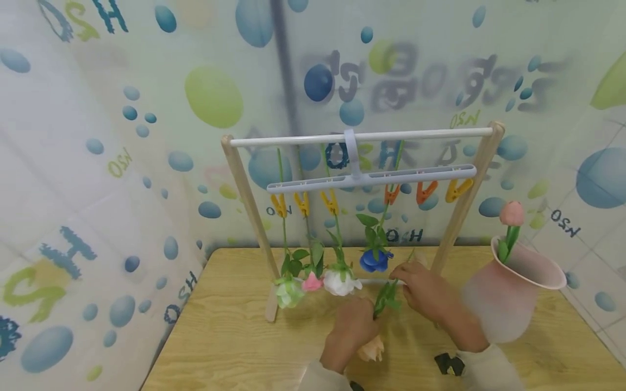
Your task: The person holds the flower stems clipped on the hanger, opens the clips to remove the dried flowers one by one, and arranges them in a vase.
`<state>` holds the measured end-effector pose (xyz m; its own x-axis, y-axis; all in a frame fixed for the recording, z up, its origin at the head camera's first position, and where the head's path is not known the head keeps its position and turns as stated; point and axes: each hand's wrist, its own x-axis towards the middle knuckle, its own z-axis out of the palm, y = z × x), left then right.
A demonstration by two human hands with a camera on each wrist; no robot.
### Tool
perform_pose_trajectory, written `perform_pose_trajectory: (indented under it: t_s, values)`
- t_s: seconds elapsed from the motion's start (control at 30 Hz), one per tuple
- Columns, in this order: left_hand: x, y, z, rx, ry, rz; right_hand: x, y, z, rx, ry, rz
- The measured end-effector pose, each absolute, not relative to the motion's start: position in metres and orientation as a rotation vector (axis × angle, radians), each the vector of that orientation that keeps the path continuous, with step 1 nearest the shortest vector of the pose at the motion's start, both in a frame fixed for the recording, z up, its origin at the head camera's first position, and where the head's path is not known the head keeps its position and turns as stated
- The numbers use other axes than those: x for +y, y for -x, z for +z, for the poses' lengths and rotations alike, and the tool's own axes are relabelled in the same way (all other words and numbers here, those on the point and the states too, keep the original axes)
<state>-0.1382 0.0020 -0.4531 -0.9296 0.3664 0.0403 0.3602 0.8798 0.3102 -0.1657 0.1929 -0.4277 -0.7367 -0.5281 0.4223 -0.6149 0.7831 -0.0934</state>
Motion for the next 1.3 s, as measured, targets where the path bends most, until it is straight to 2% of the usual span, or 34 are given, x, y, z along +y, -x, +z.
perform_pose_trajectory:
  t_s: [0.2,0.47,0.7,1.07,1.3]
  values:
    - [-0.004,0.133,-0.435,2.994,-0.627,0.420,0.193,0.163,-0.445,-2.714,-0.970,0.320]
    - [-0.008,0.130,-0.420,2.967,-0.611,0.369,0.193,0.161,-0.449,-2.629,-1.009,0.398]
    - [-0.012,0.129,-0.411,2.959,-0.727,0.454,0.195,0.159,-0.450,-2.615,-0.974,0.413]
    - [-0.032,0.136,-0.397,2.640,-0.749,1.077,0.200,0.155,-0.444,-2.509,-0.951,0.476]
    - [-0.040,0.141,-0.397,2.611,-0.605,1.506,0.200,0.156,-0.443,-2.443,-0.897,0.495]
